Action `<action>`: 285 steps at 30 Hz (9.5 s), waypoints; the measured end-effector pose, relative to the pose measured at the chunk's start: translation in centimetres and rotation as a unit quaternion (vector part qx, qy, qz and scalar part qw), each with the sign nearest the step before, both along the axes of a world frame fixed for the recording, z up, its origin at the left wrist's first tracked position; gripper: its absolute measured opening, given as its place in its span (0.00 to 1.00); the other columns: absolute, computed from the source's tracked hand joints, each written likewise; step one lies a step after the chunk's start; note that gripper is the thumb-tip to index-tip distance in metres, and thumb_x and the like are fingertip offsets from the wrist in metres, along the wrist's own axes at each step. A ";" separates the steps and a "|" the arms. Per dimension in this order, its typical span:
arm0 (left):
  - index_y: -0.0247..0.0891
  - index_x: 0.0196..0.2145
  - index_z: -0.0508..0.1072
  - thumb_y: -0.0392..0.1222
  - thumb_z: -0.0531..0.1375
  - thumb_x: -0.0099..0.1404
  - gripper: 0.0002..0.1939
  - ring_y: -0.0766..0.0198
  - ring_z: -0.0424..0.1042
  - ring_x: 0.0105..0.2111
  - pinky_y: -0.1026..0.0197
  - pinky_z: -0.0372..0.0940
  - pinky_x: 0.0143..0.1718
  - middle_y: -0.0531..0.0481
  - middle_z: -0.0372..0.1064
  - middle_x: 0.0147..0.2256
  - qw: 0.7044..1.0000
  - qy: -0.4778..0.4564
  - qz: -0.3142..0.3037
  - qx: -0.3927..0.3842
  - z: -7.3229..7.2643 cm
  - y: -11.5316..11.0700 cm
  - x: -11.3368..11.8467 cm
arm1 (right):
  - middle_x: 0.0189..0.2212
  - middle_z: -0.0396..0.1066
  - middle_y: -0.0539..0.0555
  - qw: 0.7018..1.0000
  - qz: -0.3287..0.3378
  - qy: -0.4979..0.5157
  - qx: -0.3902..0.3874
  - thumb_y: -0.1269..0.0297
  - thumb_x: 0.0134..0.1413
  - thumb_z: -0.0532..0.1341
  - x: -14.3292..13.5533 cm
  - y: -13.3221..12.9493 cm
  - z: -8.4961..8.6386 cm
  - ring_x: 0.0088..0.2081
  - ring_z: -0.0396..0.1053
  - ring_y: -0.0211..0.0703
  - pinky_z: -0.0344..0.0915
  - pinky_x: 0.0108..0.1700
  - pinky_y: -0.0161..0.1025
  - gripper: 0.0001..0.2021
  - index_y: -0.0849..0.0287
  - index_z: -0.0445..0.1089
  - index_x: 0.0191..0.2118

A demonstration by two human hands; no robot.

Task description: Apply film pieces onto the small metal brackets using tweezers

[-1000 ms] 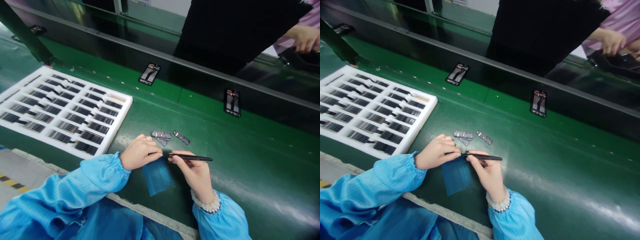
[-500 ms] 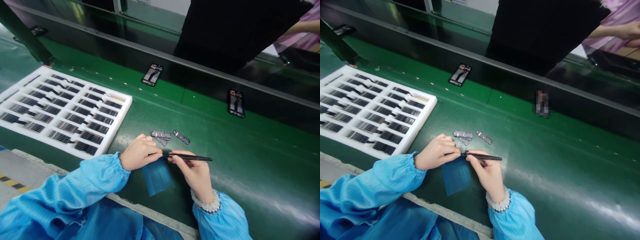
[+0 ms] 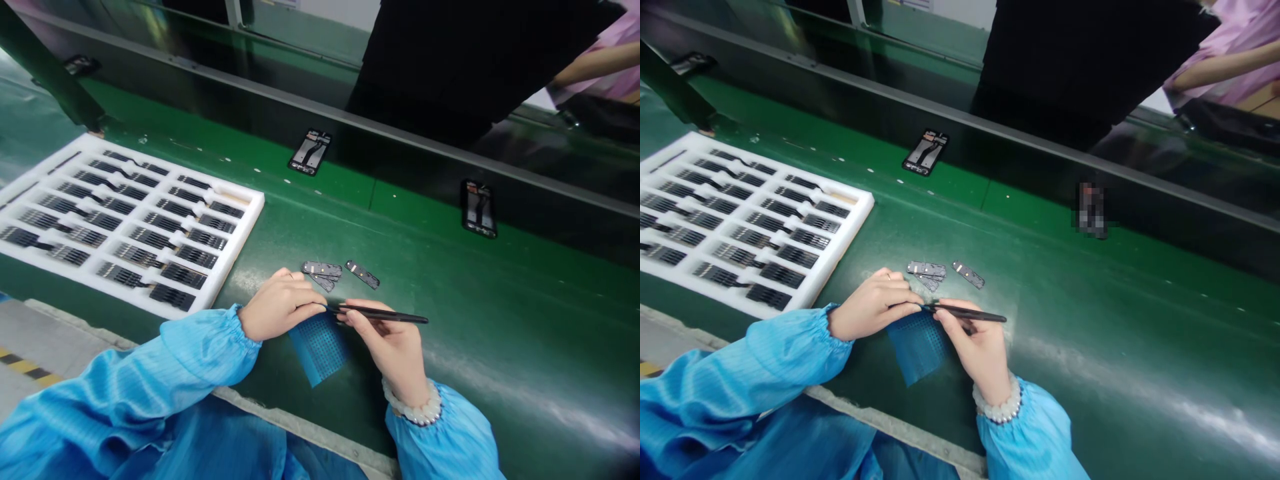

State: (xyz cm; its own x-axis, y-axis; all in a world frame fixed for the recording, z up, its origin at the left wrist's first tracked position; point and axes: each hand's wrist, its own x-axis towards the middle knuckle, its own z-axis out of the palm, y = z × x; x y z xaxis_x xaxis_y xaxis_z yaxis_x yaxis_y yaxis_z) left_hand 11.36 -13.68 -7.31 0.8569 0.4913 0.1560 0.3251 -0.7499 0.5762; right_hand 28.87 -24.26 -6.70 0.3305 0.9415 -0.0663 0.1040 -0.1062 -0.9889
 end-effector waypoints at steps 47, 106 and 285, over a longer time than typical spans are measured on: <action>0.37 0.31 0.73 0.39 0.53 0.67 0.10 0.56 0.59 0.56 0.54 0.53 0.52 0.51 0.64 0.54 0.989 0.029 0.002 0.145 -0.4 0.2 0.3 | 0.24 0.76 0.55 0.985 -0.144 0.088 -0.042 0.55 0.40 0.69 1.5 4.3 -0.9 0.25 0.75 0.42 0.73 0.29 0.37 0.16 0.63 0.74 0.32; 0.37 0.34 0.73 0.36 0.54 0.66 0.08 0.58 0.62 0.55 0.52 0.53 0.56 0.54 0.72 0.46 0.990 0.025 -0.002 0.139 -0.8 0.1 0.2 | 0.44 0.73 0.55 0.940 0.027 -0.306 0.147 0.67 0.59 0.55 1.9 4.8 -2.1 0.52 0.66 0.47 0.62 0.55 0.50 0.12 0.53 0.67 0.48; 0.37 0.32 0.74 0.39 0.51 0.67 0.12 0.59 0.66 0.50 0.58 0.60 0.46 0.50 0.71 0.47 0.986 0.034 -0.077 0.146 -0.6 -1.9 -2.7 | 0.31 0.77 0.56 0.987 -0.066 -0.139 -0.037 0.60 0.51 0.62 -2.3 -2.0 -2.4 0.29 0.75 0.45 0.73 0.33 0.40 0.09 0.60 0.74 0.36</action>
